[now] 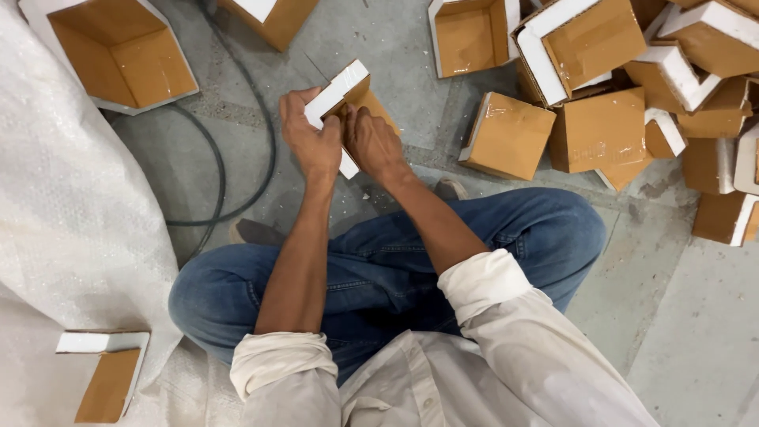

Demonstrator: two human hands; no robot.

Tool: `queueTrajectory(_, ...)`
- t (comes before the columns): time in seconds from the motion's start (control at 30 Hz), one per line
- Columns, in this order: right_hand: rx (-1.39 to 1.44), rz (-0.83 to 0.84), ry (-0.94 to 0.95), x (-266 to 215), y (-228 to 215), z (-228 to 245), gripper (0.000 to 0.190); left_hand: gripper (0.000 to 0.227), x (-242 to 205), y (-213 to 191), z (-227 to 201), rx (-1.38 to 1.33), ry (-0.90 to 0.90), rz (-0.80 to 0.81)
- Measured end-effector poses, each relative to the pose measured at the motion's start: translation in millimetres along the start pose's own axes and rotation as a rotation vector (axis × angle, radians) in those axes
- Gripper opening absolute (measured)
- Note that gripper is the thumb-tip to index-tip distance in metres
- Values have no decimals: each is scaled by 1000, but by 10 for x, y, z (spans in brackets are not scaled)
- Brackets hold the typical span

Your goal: The person sits on the floor and uses a knife to cut and trim L-shaped cardboard and foam packaging materials, picking them up from a pile and setting them aside after processing.

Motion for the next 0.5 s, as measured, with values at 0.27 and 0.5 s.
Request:
queueTrajectory(0.27,-16,-105,-78,-415,-156,-50,42,34,19,-40,-104,82,-21,-113)
queueTrajectory(0.5,-30,7,97,-767,-270,-227,48,36,7,-68,-63,69,14,-85)
Point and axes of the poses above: each hand's wrist, its own x-axis towards the middle knuckle, its own y-axis out of the palm, z = x × y, the point moved 6 cm from there along x, towards the middle knuckle, and after that the axes turned 13 degrees about y, right-handed, at the moved point
